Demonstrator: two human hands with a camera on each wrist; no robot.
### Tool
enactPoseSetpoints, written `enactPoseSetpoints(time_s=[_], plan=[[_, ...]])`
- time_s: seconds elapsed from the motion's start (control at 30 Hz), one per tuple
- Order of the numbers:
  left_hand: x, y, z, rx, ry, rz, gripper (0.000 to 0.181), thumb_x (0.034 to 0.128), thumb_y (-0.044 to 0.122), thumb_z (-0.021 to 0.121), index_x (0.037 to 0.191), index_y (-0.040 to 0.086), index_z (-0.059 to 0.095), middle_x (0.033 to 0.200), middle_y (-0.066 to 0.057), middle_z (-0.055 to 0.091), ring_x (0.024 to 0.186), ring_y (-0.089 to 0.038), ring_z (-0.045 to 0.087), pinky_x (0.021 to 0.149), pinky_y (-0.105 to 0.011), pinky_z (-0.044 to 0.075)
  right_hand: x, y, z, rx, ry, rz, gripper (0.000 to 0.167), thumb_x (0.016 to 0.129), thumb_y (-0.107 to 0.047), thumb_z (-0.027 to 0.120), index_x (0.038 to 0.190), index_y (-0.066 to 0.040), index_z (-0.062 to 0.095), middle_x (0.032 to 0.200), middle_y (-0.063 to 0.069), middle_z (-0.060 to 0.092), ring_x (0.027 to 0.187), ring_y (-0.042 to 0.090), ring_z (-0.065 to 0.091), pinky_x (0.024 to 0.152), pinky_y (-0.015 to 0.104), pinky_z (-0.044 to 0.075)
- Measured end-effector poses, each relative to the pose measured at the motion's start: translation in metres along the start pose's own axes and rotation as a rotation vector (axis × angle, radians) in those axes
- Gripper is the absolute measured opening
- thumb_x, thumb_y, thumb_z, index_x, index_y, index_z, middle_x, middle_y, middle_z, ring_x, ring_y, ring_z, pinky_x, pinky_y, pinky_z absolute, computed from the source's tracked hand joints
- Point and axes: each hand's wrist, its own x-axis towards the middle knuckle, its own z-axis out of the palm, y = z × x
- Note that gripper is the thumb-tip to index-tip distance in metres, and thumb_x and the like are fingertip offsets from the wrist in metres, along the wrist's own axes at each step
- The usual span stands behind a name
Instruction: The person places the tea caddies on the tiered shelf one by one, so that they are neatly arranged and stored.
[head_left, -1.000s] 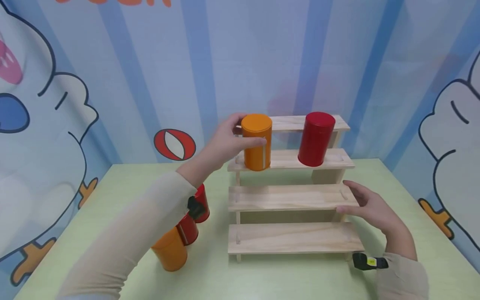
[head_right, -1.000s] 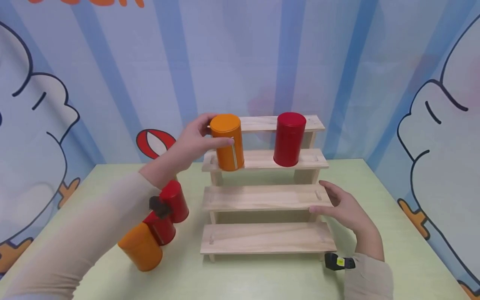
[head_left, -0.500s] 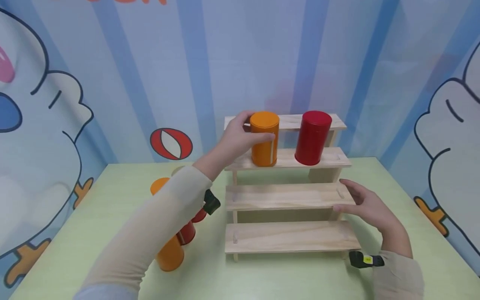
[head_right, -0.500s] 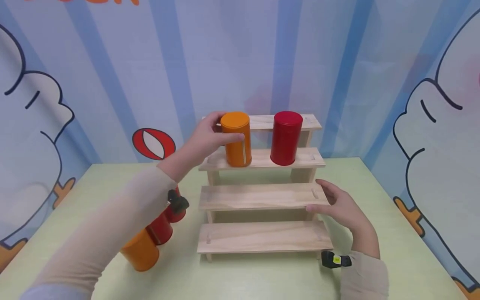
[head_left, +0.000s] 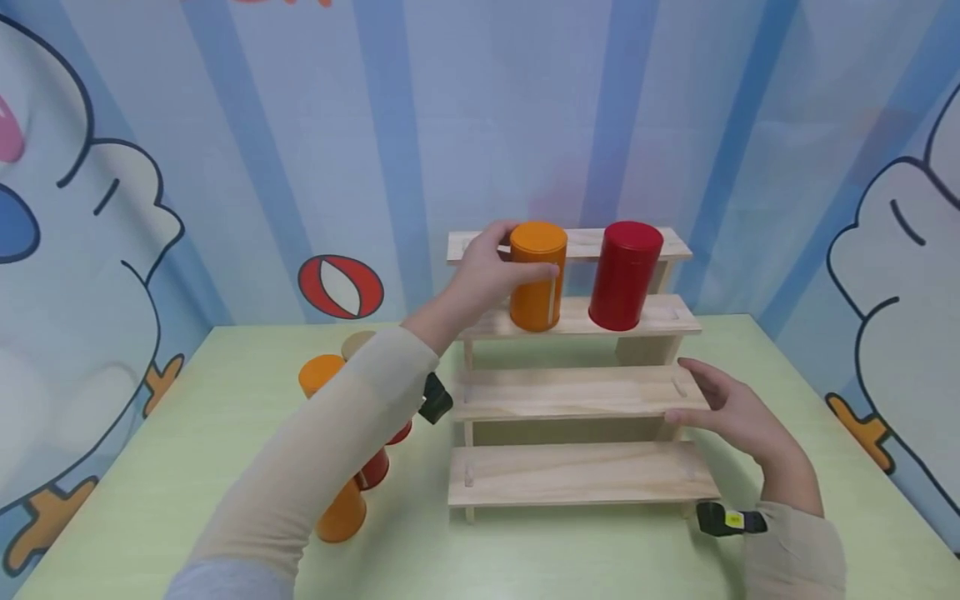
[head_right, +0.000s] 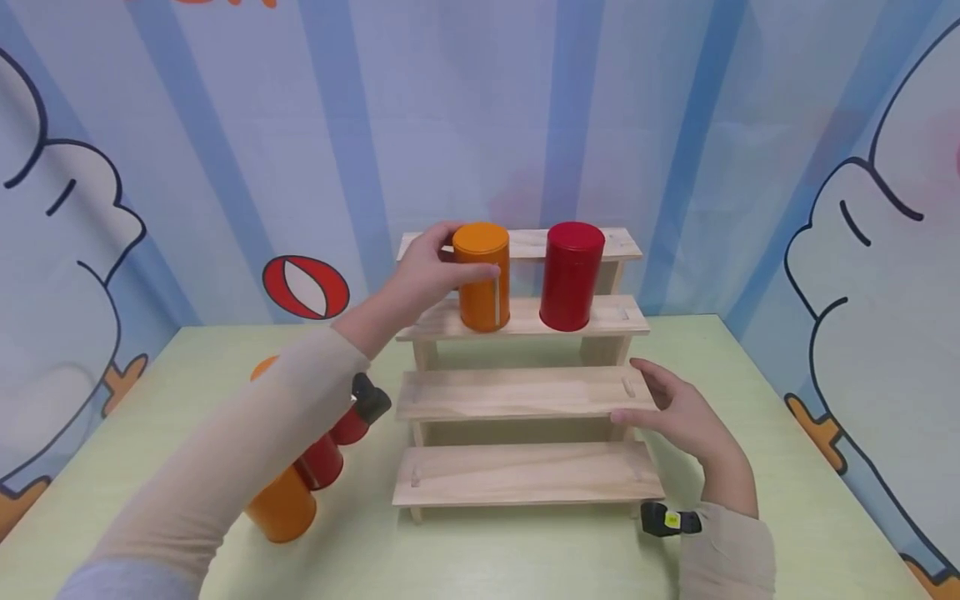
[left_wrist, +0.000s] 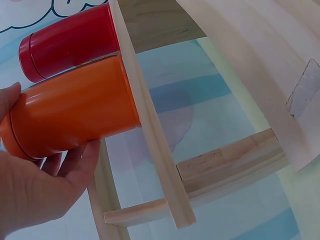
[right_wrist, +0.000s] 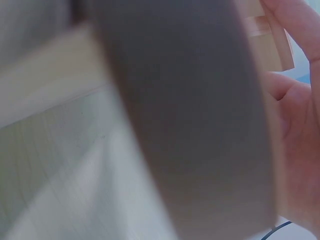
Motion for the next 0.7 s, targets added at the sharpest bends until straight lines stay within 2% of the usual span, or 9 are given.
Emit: enactPoseSetpoints(time_s=[0.7], plan=[[0.0035, 0.003, 0.0043, 0.03, 0.015, -0.02, 0.068, 0.0798, 0.025, 0.079, 0.138, 0.016, 0.045, 0.129, -0.001, 0.054, 0.11, -0.021, 0.055, 0.089, -0.039, 0.051, 0.0001, 0.0005, 0.0003, -0.004, 0.0, 0.004, 0.094, 0.086, -0.034, 0.071, 0.154, -0.005, 0.013, 0.151, 0.031, 0.027, 0.134, 0.05, 0.031, 0.101, 0.067, 0.034]])
